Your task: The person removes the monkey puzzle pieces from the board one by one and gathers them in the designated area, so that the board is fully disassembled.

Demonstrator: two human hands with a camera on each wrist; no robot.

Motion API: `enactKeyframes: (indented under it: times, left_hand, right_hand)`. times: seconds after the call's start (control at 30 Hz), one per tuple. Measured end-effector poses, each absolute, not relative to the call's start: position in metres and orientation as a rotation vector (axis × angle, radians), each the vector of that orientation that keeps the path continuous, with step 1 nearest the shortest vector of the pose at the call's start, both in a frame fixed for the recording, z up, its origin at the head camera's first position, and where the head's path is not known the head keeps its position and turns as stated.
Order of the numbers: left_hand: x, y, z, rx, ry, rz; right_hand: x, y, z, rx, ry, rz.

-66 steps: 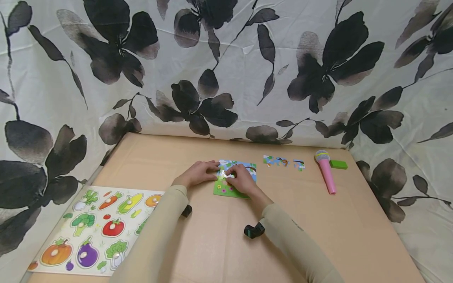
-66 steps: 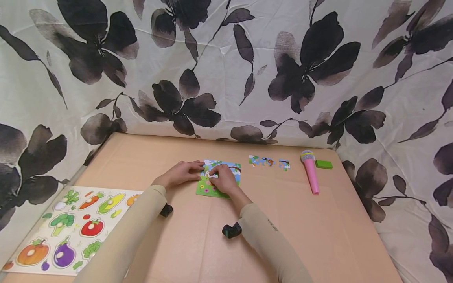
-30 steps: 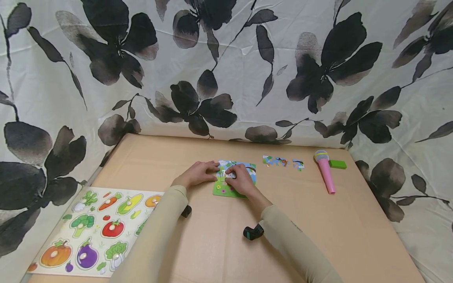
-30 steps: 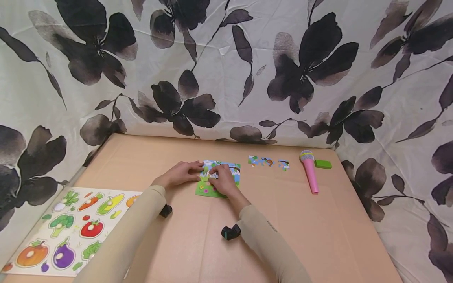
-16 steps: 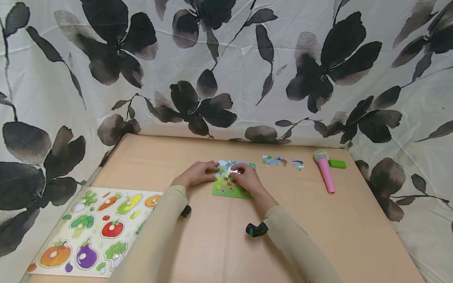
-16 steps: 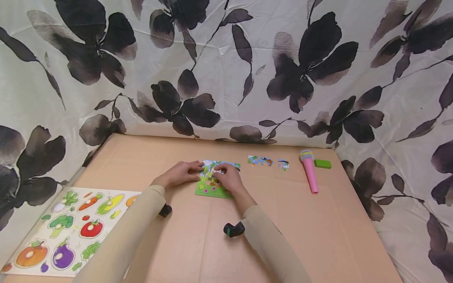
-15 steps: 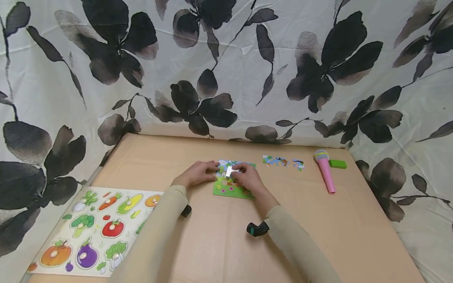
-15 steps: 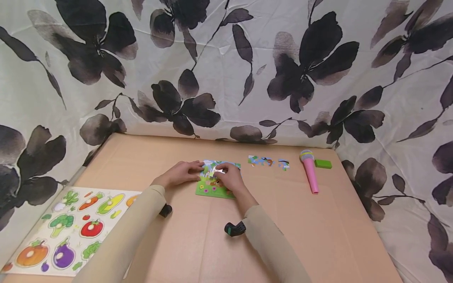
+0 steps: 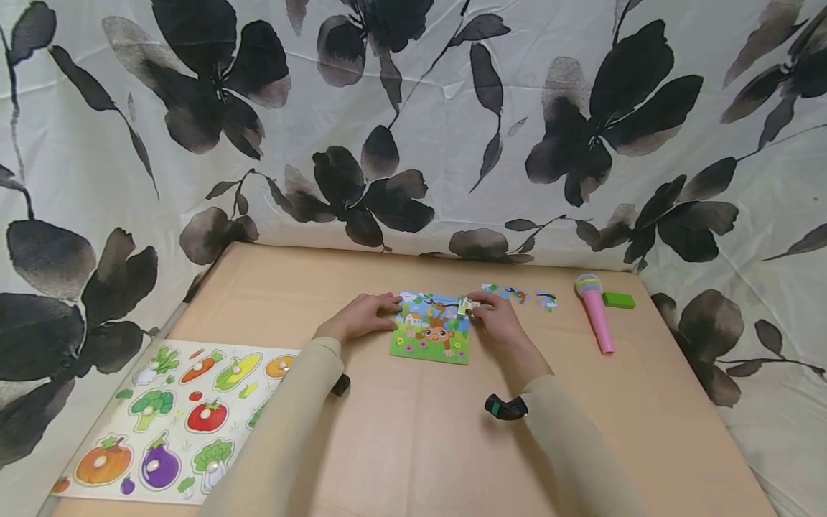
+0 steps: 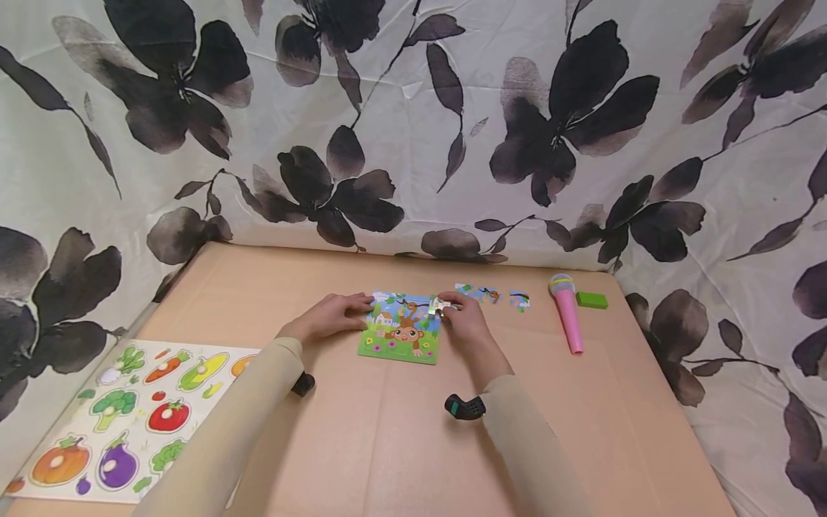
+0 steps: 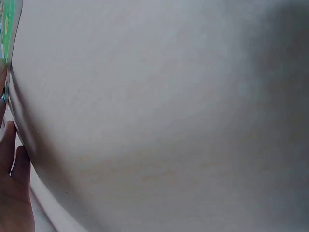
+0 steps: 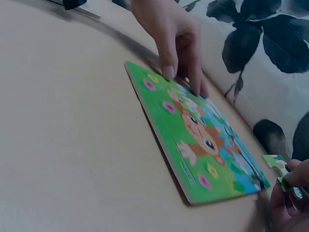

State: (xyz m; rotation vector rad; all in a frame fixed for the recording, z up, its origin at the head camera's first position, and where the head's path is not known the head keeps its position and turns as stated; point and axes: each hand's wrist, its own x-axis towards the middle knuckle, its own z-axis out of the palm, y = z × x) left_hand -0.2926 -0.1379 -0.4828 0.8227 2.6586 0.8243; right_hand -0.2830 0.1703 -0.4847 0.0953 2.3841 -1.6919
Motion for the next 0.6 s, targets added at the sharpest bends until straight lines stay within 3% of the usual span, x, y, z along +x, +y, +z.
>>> enactKeyframes:
  times: [0.6]
  left_hand:
    - [-0.292,-0.137,-0.483,0.827,2.655,0.831]
  right_hand:
    - [-0.283,0.222,-0.491,-0.018,2.559,-1.467]
